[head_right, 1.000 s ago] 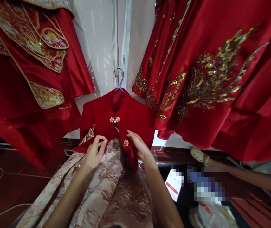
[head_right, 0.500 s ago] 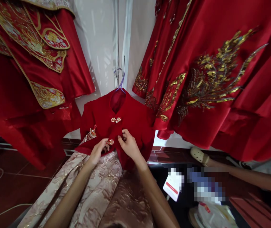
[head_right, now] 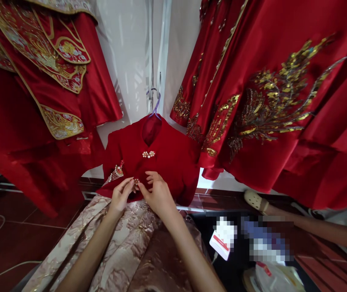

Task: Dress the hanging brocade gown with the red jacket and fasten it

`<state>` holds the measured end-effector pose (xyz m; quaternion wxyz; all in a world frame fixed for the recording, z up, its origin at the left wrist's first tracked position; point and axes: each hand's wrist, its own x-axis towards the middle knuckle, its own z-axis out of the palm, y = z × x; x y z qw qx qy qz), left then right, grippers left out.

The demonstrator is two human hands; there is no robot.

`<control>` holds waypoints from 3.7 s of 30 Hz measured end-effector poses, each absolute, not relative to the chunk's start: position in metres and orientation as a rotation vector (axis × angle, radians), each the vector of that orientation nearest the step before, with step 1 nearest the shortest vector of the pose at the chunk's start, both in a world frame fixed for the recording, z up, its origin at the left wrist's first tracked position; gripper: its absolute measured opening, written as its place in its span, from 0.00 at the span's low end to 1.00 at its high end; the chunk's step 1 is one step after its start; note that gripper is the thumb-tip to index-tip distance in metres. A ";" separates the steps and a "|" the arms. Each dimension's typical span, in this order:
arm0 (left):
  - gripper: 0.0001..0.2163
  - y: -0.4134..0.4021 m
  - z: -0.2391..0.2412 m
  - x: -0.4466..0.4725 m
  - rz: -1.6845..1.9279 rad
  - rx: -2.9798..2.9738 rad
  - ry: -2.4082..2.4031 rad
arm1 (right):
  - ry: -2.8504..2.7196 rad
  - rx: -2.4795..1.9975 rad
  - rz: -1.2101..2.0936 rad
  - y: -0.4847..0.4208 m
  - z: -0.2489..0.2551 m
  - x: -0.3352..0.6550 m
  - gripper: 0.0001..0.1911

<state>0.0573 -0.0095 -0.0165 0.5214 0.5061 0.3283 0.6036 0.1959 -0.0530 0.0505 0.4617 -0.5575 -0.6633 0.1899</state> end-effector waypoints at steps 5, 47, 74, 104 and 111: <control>0.16 -0.017 -0.003 0.057 1.372 1.363 0.894 | -1.688 -1.408 0.387 -0.044 0.033 0.186 0.19; 0.17 0.029 0.045 0.007 1.529 1.289 1.026 | -1.437 -1.097 0.629 0.014 0.054 0.158 0.12; 0.08 0.013 0.010 0.009 1.619 1.610 1.120 | -1.817 -1.094 0.694 -0.009 0.060 0.178 0.13; 0.04 -0.028 -0.021 0.030 1.576 1.980 1.187 | -1.715 -1.173 0.940 -0.046 0.046 0.203 0.14; 0.06 -0.026 -0.022 0.035 1.501 1.984 1.379 | -1.623 -1.167 0.852 -0.033 0.020 0.180 0.13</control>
